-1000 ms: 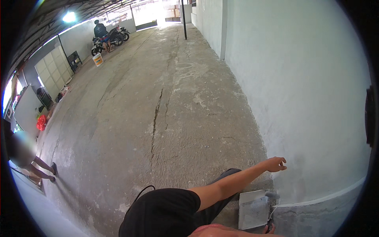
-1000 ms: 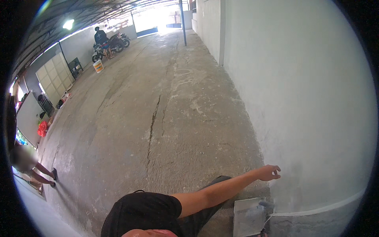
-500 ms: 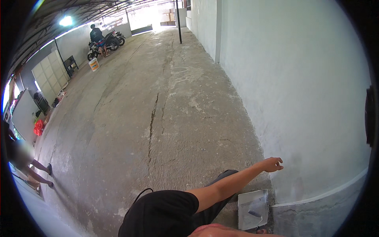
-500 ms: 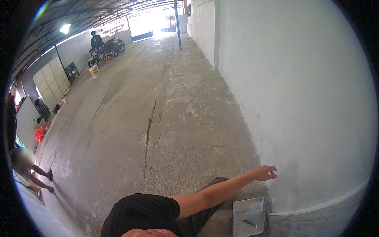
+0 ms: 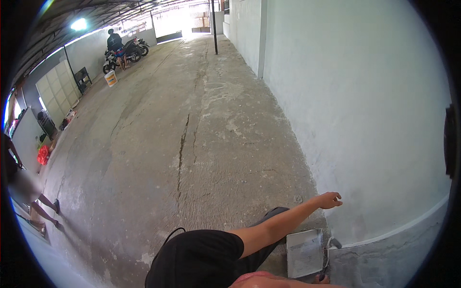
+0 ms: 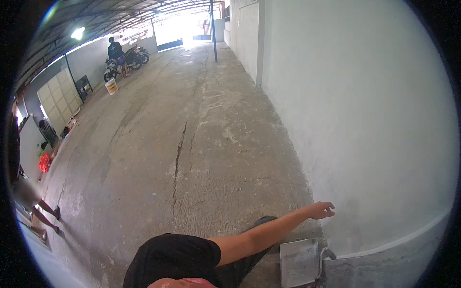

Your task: The person is using a paint roller to apply white paint to a concrete wall indoors.

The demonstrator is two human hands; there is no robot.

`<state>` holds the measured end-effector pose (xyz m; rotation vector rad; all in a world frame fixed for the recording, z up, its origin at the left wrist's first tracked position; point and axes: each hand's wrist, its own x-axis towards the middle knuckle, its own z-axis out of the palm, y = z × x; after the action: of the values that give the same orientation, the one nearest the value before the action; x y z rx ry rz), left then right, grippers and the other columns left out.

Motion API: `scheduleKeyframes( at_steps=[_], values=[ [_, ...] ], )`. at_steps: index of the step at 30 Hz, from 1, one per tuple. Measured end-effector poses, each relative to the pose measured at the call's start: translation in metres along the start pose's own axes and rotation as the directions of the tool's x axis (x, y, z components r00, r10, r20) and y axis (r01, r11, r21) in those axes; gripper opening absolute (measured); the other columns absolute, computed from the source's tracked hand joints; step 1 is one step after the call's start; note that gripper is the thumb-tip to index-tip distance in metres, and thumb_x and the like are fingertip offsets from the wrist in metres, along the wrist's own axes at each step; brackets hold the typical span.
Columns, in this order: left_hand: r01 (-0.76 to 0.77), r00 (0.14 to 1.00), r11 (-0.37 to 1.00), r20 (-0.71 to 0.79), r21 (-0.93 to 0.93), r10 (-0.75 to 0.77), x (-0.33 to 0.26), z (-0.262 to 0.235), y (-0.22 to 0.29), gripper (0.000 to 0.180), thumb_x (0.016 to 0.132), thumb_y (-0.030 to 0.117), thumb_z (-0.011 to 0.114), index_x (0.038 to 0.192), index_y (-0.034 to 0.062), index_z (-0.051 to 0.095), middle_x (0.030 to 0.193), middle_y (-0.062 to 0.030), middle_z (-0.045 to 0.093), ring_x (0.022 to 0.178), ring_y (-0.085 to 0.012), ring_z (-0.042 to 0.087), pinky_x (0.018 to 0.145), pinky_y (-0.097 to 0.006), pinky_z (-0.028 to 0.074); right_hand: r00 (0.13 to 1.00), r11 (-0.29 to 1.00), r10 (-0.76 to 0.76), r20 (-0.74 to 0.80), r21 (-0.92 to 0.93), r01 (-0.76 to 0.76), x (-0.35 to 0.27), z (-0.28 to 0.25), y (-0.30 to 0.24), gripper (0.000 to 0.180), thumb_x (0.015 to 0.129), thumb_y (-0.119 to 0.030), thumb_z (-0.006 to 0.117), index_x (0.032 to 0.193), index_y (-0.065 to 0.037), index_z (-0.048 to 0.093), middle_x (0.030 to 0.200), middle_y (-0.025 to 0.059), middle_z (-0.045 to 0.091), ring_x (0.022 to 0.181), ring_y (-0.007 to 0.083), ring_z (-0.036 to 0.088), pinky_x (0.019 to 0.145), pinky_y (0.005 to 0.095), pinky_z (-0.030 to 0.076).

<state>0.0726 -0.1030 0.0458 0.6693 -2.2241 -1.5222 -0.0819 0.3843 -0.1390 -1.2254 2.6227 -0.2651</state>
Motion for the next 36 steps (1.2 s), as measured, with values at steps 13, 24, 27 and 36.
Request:
scheduleKeyframes(
  at_steps=[13,24,27,36],
  values=[
    [0.172,0.947,0.945,-0.218,-0.278,-0.236,-0.019,0.009,-0.074,0.051,0.094,0.042,0.067,0.126,0.0019,0.066,0.111,-0.0171,0.072,0.093,-0.0263,0.069,0.081,-0.041,0.056,0.981,0.991,0.105,0.166,0.067,-0.117,0.004,-0.033,-0.060,0.058,0.103,-0.048,0.051,0.134,0.001,0.059,0.114,0.0256,0.068,0.108,0.0410,0.065,0.097,0.0453,0.049],
    [-0.007,0.922,0.932,-0.364,-0.363,-0.135,-0.087,0.002,-0.023,0.046,0.100,0.034,0.061,0.131,0.0004,0.061,0.105,-0.0125,0.072,0.085,-0.0210,0.069,0.077,-0.038,0.055,0.997,0.989,-0.049,0.061,0.142,0.040,0.013,-0.129,-0.145,0.057,0.102,-0.047,0.053,0.131,0.001,0.060,0.113,0.0255,0.068,0.107,0.0405,0.065,0.096,0.0456,0.050],
    [0.013,0.957,0.956,-0.274,-0.294,-0.097,-0.102,-0.005,-0.013,0.045,0.100,0.034,0.060,0.129,0.0001,0.061,0.103,-0.0118,0.072,0.083,-0.0209,0.068,0.077,-0.038,0.055,0.996,0.988,-0.066,0.059,0.141,0.057,0.013,-0.138,-0.157,0.057,0.101,-0.047,0.054,0.131,0.001,0.061,0.113,0.0254,0.068,0.107,0.0404,0.065,0.096,0.0456,0.050],
    [-0.002,0.934,0.943,-0.337,-0.332,-0.117,-0.116,-0.013,-0.004,0.053,0.101,0.031,0.060,0.139,-0.0012,0.045,0.107,-0.0160,0.071,0.086,-0.0226,0.068,0.078,-0.039,0.055,0.993,0.991,-0.079,0.092,0.113,0.068,0.013,-0.136,-0.171,0.056,0.100,-0.046,0.055,0.129,0.001,0.062,0.113,0.0253,0.068,0.107,0.0399,0.065,0.096,0.0458,0.050]
  ],
)
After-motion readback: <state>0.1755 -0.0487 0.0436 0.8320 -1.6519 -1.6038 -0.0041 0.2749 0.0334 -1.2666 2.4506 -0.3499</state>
